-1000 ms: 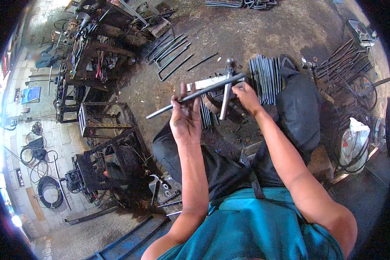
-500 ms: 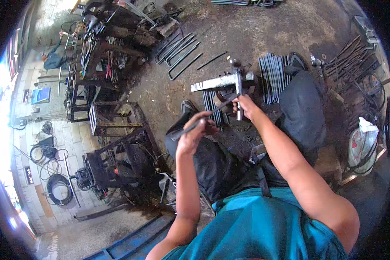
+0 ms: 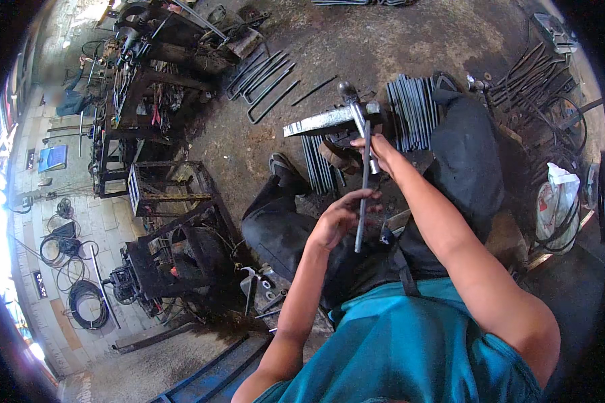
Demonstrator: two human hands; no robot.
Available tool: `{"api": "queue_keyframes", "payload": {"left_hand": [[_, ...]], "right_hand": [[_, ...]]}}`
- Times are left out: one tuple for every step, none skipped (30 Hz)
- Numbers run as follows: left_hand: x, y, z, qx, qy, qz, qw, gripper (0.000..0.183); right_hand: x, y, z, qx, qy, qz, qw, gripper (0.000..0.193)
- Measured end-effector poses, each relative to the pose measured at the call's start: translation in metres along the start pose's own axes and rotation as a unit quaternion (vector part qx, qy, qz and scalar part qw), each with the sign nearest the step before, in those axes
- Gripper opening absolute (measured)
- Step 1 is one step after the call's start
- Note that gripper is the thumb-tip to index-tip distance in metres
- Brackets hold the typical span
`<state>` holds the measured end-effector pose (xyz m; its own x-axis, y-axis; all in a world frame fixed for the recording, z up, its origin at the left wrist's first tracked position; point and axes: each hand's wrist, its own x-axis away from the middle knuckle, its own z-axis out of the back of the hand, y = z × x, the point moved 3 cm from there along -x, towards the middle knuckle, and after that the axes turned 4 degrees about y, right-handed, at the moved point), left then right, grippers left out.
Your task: Hammering a metal rod against a jig to bend it.
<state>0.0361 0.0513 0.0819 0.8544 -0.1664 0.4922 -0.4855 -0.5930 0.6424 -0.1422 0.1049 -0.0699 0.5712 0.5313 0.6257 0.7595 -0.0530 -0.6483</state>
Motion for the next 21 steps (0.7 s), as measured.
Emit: {"api": "queue_keyframes", "payload": {"left_hand": [[-0.001, -0.007, 0.0, 0.063, 0.012, 0.049, 0.997, 0.054], [-0.002, -0.013, -0.007, 0.075, 0.132, 0.068, 0.986, 0.03], [-0.006, -0.026, 0.0, 0.078, 0.132, 0.069, 0.986, 0.03], [-0.009, -0.031, 0.007, 0.026, 0.194, 0.047, 0.979, 0.02], [-0.01, -0.036, 0.013, -0.025, 0.256, 0.024, 0.966, 0.014], [-0.01, -0.045, 0.018, 0.0, 0.324, 0.011, 0.946, 0.017], [-0.012, -0.043, 0.007, 0.003, 0.319, 0.014, 0.948, 0.017], [-0.01, -0.036, -0.001, -0.015, 0.318, -0.023, 0.948, 0.017], [-0.009, -0.031, -0.005, -0.033, 0.317, -0.06, 0.946, 0.017], [-0.009, -0.029, -0.005, -0.023, 0.325, -0.093, 0.941, 0.021], [-0.007, -0.026, -0.005, -0.021, 0.326, -0.095, 0.94, 0.021], [-0.003, -0.018, -0.004, -0.052, 0.312, -0.148, 0.937, 0.021], [0.002, -0.009, -0.006, -0.083, 0.299, -0.2, 0.929, 0.021], [0.005, 0.0, -0.008, -0.116, 0.309, -0.239, 0.913, 0.022], [0.012, 0.008, -0.01, -0.146, 0.3, -0.255, 0.908, 0.022], [0.016, 0.016, -0.014, -0.161, 0.293, -0.273, 0.902, 0.023], [0.021, 0.022, -0.016, -0.177, 0.286, -0.291, 0.896, 0.023], [0.025, 0.027, -0.015, -0.187, 0.291, -0.293, 0.891, 0.024], [0.029, 0.03, -0.015, -0.187, 0.291, -0.294, 0.891, 0.024], [0.032, 0.033, -0.016, -0.208, 0.29, -0.301, 0.884, 0.024], [0.035, 0.037, -0.018, -0.23, 0.288, -0.307, 0.877, 0.024]], "right_hand": [[0.001, -0.001, 0.001, 0.019, 0.012, 0.003, 1.0, 0.033], [0.002, -0.003, 0.0, 0.028, 0.006, 0.012, 1.0, 0.028], [0.003, -0.003, 0.0, 0.03, 0.007, 0.01, 0.999, 0.028], [0.006, -0.007, -0.005, 0.036, -0.001, 0.015, 0.999, 0.027], [0.01, -0.01, -0.01, 0.042, -0.009, 0.019, 0.999, 0.027], [0.017, -0.011, -0.014, 0.02, -0.029, -0.008, 0.999, 0.024], [0.015, -0.011, -0.007, 0.023, -0.023, -0.008, 0.999, 0.024], [0.013, -0.01, -0.004, 0.016, -0.025, -0.01, 1.0, 0.024], [0.011, -0.009, -0.003, 0.009, -0.027, -0.012, 1.0, 0.024], [0.012, -0.011, -0.004, 0.012, -0.017, -0.01, 1.0, 0.024], [0.01, -0.01, -0.004, 0.014, -0.019, -0.01, 1.0, 0.024], [0.008, -0.009, -0.004, 0.021, -0.02, -0.009, 1.0, 0.024], [0.008, -0.009, -0.005, 0.027, -0.022, -0.01, 0.999, 0.024], [0.009, -0.007, -0.005, 0.021, -0.023, -0.015, 0.999, 0.025], [0.01, -0.006, -0.006, 0.023, -0.025, -0.015, 0.999, 0.025], [0.011, -0.006, -0.006, 0.015, -0.023, -0.012, 1.0, 0.024], [0.012, -0.006, -0.007, 0.007, -0.021, -0.009, 1.0, 0.024], [0.012, -0.006, -0.009, 0.007, -0.025, -0.01, 1.0, 0.024], [0.012, -0.007, -0.008, 0.008, -0.026, -0.01, 1.0, 0.024], [0.012, -0.007, -0.008, 0.004, -0.028, -0.016, 0.999, 0.024], [0.012, -0.007, -0.008, 0.0, -0.031, -0.023, 0.999, 0.024]]}}
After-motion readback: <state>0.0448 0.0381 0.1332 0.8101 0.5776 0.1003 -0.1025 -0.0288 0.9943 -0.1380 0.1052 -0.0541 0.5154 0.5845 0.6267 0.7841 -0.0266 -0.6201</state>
